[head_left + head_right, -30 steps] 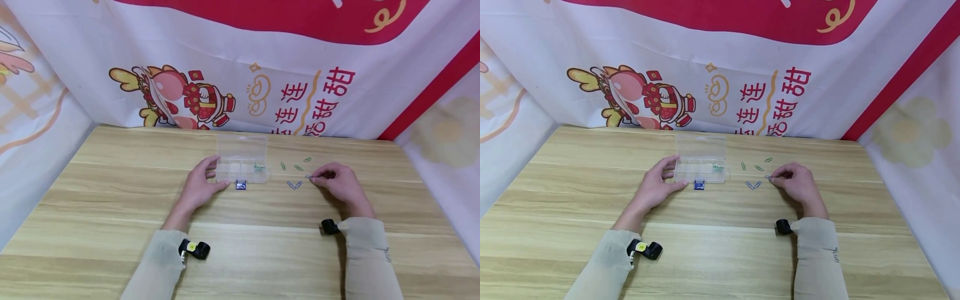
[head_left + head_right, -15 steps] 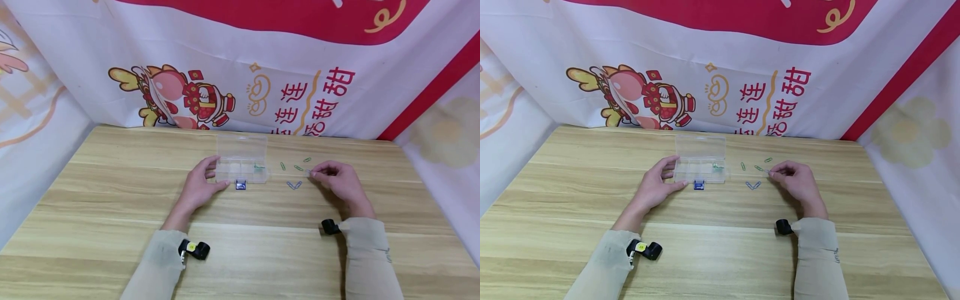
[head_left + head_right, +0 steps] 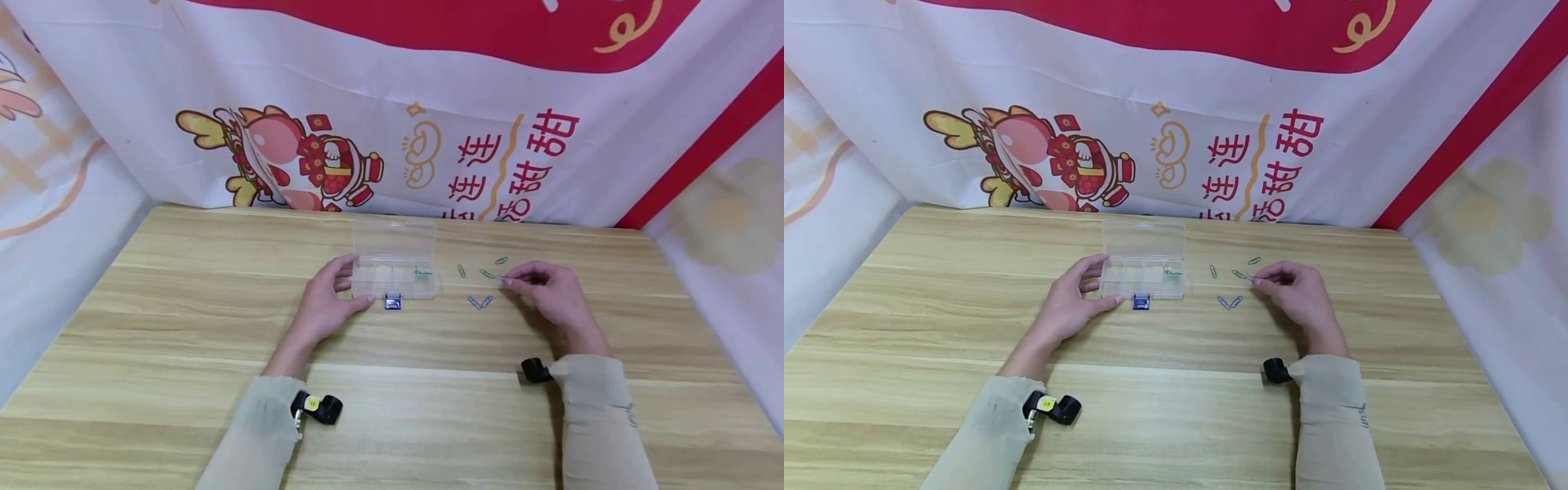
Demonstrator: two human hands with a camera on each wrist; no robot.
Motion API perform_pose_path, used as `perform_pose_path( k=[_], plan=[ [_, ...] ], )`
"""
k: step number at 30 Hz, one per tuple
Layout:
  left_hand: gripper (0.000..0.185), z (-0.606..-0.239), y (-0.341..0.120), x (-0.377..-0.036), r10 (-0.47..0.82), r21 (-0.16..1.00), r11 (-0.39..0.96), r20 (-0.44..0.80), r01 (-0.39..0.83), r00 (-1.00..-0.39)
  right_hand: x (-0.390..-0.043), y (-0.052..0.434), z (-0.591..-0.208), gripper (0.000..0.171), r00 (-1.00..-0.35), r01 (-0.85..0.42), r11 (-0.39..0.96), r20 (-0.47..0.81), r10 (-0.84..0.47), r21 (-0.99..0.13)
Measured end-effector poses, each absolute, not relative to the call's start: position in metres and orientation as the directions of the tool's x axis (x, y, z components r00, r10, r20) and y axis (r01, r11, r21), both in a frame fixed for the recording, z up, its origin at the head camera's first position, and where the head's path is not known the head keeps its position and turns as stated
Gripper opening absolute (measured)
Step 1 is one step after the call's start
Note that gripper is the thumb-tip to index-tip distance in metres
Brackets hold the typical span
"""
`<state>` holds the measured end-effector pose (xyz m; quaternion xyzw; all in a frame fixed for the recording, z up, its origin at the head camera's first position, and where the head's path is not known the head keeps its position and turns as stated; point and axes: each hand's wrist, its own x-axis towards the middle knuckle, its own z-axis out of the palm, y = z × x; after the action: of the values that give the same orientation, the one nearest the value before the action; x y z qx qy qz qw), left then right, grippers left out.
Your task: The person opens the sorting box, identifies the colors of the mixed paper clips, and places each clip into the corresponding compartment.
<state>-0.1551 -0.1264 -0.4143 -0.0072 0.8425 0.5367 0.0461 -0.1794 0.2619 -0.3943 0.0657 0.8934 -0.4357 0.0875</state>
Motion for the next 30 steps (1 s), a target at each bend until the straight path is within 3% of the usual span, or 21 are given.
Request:
perform_pose_path(
  k=[6,20,30],
  plan=[
    [0.082,-0.415,-0.127,-0.155,0.037,0.902,0.428,-0.089,-0.065,-0.995,-0.182,0.247,-0.394,0.030,-0.980,0.169,0.591,-0.196,0.018,-0.789],
    [0.081,-0.416,-0.126,-0.157,0.044,0.903,0.426,-0.080,-0.054,-0.996,-0.181,0.177,-0.397,0.012,-0.992,-0.047,0.539,-0.024,-0.123,-0.841],
    [0.081,-0.417,-0.127,-0.158,0.049,0.899,0.436,-0.075,-0.046,-0.996,-0.174,0.154,-0.398,0.009,-0.993,-0.046,0.513,-0.019,-0.120,-0.857]
  ],
)
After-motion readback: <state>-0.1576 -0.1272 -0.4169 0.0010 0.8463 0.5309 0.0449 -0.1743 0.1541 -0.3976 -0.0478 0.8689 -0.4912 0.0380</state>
